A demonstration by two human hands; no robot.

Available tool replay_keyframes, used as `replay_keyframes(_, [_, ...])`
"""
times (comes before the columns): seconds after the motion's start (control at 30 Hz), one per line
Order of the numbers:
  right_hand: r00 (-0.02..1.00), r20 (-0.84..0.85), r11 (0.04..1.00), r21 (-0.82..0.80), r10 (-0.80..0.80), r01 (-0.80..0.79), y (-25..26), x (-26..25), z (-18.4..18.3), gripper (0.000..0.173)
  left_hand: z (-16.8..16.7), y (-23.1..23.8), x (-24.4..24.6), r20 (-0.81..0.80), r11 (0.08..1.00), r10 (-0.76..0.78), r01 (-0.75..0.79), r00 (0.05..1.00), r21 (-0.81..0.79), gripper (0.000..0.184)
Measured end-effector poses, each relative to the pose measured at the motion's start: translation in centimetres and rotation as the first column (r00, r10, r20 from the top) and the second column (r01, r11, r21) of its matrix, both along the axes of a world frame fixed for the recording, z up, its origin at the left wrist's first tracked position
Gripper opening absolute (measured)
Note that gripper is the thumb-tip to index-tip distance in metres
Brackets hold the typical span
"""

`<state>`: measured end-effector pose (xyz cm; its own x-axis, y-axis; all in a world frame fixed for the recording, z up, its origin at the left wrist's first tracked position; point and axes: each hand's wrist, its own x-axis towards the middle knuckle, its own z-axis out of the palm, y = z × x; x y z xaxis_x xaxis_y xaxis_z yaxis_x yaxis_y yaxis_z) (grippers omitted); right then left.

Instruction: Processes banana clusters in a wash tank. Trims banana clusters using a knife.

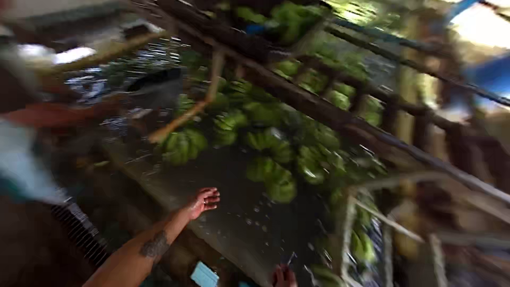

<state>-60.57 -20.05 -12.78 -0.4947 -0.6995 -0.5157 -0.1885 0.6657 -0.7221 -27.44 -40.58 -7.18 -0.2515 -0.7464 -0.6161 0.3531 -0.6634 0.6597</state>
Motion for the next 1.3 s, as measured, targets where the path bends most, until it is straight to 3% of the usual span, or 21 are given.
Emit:
replay_keyframes(0.07, [0.970, -0.011, 0.967, -0.075, -0.245, 0.243, 1.9, 0.2, -0.8, 0.042, -2.3, -3.5, -5.6, 0.014, 0.987, -0.148, 0.147, 0.989, 0.060, 0.038])
replay_keyframes(0.13, [0.932, -0.031, 0.928, -0.111, -0.361, 0.355, 2.8, 0.8, -1.5, 0.041, -4.9, -6.5, -10.7, 0.066, 0.966, -0.239, 0.230, 0.969, 0.119, 0.042])
replay_keyframes(0.27, [0.938, -0.180, 0.955, -0.050, -0.297, 0.292, 2.9, 0.8, -3.9, 0.041, -10.6, -11.0, -19.5, 0.163, 0.942, -0.294, 0.256, 0.942, 0.217, 0.056])
replay_keyframes(0.37, [0.938, -0.279, 0.974, 0.039, -0.204, 0.223, 2.5, 0.7, -4.6, 0.042, -13.5, -13.9, -24.5, 0.217, 0.971, -0.129, 0.080, 0.968, 0.223, 0.061])
replay_keyframes(0.47, [0.939, -0.302, 0.973, 0.109, -0.163, 0.204, 2.6, 0.7, -4.9, 0.043, -14.6, -16.2, -27.0, 0.209, 0.973, 0.034, -0.079, 0.977, 0.215, 0.060])
replay_keyframes(0.6, [0.929, -0.333, 0.970, 0.119, -0.163, 0.213, 2.2, 0.9, -4.9, 0.041, -16.6, -18.4, -25.8, 0.378, 0.991, -0.126, 0.097, 0.917, 0.096, 0.063])
replay_keyframes(0.67, [0.928, -0.337, 0.970, 0.121, -0.160, 0.211, 2.2, 1.0, -5.1, 0.040, -16.6, -18.4, -24.3, 0.364, 0.991, -0.134, 0.123, 0.922, 0.054, 0.059])
replay_keyframes(0.77, [0.949, -0.232, 0.960, 0.128, -0.213, 0.247, 2.0, 1.0, -5.3, 0.039, -13.8, -16.2, -22.4, 0.340, 0.995, -0.050, 0.017, 0.939, 0.099, 0.058])
replay_keyframes(0.9, [0.872, 0.275, 0.906, -0.009, -0.405, 0.423, -2.4, 0.3, -4.5, 0.036, -11.4, -9.6, -21.0, 0.260, 0.982, 0.051, -0.095, 0.964, 0.160, 0.055])
replay_keyframes(1.0, [0.830, 0.380, 0.899, 0.008, -0.408, 0.438, -8.2, 2.7, -5.3, 0.030, -9.5, -2.7, -20.1, 0.160, 0.955, 0.100, -0.140, 0.982, 0.261, 0.048])
replay_keyframes(1.07, [0.752, 0.455, 0.854, 0.038, -0.477, 0.518, -11.5, 4.5, -6.6, 0.037, -7.5, 1.3, -19.4, 0.097, 0.927, 0.101, -0.129, 0.990, 0.353, 0.048])
replay_keyframes(1.13, [0.689, 0.517, 0.827, 0.069, -0.508, 0.558, -13.4, 6.3, -8.0, 0.036, -5.8, 4.7, -18.0, 0.089, 0.900, 0.014, -0.052, 0.996, 0.433, 0.046])
replay_keyframes(1.23, [0.642, 0.649, 0.867, 0.053, -0.407, 0.496, -13.2, 8.5, -7.5, 0.044, -3.9, 7.6, -13.7, 0.024, 0.836, -0.331, 0.281, 0.943, 0.471, 0.033])
replay_keyframes(1.3, [0.612, 0.657, 0.842, 0.066, -0.440, 0.535, -13.3, 9.8, -7.1, 0.042, -4.1, 7.7, -10.6, -0.001, 0.787, -0.447, 0.393, 0.895, 0.476, 0.026])
